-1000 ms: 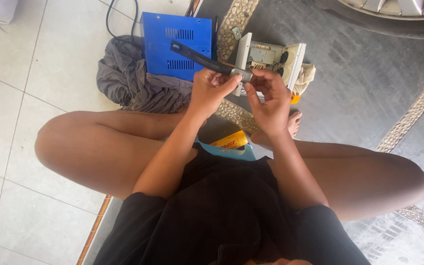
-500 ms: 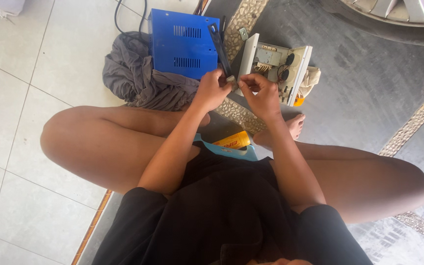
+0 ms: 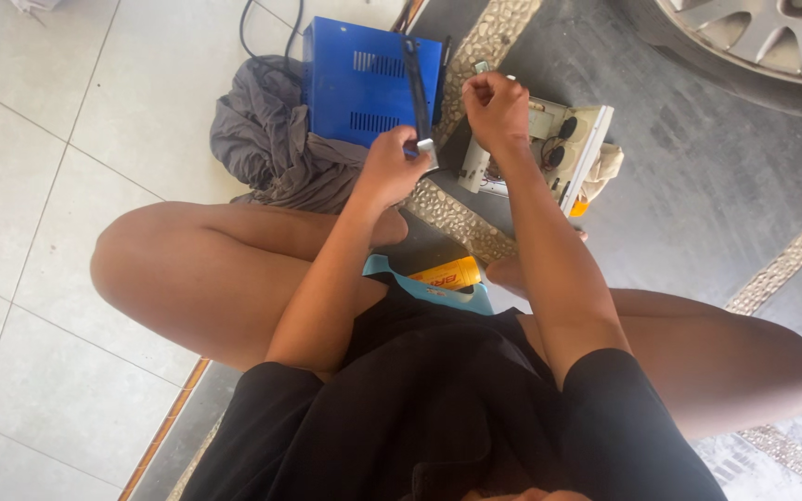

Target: The person sits on the floor and uses a screwdriver to remove screws from a blue metal box. They remove a metal bracket, wipe the box with a cloth, and then reattach the bracket to the box.

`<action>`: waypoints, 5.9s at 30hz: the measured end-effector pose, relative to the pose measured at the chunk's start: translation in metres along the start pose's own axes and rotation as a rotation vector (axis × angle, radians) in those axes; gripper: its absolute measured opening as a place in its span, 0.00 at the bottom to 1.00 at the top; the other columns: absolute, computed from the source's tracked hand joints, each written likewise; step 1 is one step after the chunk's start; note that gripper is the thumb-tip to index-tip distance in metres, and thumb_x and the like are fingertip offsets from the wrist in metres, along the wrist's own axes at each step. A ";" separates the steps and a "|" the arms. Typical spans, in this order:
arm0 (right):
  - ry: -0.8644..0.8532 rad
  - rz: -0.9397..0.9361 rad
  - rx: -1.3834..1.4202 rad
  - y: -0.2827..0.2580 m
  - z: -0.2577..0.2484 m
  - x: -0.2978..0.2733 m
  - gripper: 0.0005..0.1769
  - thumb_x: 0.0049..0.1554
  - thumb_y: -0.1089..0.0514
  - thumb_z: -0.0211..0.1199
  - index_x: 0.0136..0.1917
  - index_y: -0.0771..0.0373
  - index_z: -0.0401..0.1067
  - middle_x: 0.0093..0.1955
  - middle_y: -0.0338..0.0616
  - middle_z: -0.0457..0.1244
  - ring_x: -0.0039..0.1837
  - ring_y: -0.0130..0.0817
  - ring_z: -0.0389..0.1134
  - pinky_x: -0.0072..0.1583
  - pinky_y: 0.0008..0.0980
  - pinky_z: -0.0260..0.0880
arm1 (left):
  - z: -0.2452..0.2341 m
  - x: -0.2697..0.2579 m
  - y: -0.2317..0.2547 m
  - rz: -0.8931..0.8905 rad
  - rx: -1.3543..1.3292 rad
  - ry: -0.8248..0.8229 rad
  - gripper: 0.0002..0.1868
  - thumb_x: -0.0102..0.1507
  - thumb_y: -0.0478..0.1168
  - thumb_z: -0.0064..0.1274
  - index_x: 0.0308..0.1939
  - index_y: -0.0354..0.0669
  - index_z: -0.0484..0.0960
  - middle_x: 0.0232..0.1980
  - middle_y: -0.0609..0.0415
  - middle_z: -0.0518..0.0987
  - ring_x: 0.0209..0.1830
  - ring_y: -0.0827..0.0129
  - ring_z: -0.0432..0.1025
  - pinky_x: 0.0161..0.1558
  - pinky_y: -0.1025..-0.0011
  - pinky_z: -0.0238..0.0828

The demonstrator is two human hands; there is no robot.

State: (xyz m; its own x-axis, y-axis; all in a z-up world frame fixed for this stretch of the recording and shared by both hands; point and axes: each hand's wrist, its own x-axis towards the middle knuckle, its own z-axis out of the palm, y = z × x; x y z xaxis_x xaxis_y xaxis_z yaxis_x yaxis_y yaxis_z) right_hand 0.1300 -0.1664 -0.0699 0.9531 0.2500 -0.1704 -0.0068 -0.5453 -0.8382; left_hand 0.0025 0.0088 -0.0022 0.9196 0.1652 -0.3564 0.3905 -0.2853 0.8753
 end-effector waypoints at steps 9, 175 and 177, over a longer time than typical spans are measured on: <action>-0.155 -0.038 -1.106 0.072 0.046 0.091 0.06 0.56 0.65 0.65 0.39 0.57 0.81 0.43 0.49 0.72 0.50 0.44 0.74 0.58 0.45 0.69 | 0.006 0.012 -0.043 -0.083 -0.051 0.079 0.12 0.59 0.33 0.55 0.46 0.32 0.78 0.40 0.44 0.84 0.40 0.59 0.80 0.42 0.65 0.75; -0.291 0.456 1.498 0.108 0.030 -0.095 0.17 0.67 0.60 0.55 0.69 0.55 0.68 0.53 0.37 0.65 0.51 0.27 0.64 0.58 0.32 0.67 | 0.128 0.027 -0.118 0.215 -0.006 0.233 0.17 0.71 0.43 0.42 0.39 0.31 0.79 0.37 0.33 0.81 0.40 0.39 0.76 0.43 0.49 0.70; -0.308 0.482 1.483 0.102 0.029 -0.091 0.16 0.68 0.60 0.56 0.68 0.54 0.68 0.52 0.36 0.65 0.49 0.26 0.64 0.53 0.29 0.65 | 0.125 0.026 -0.128 0.244 0.010 0.324 0.19 0.71 0.44 0.44 0.35 0.31 0.79 0.34 0.32 0.79 0.36 0.38 0.74 0.41 0.49 0.67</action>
State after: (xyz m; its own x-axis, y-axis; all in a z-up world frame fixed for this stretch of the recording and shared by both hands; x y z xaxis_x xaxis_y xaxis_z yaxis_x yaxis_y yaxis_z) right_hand 0.0342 -0.2214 -0.1546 0.6806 0.5380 -0.4973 -0.7289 0.5656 -0.3857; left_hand -0.0185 -0.0689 -0.1640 0.9247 0.3803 -0.0152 0.1638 -0.3615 0.9179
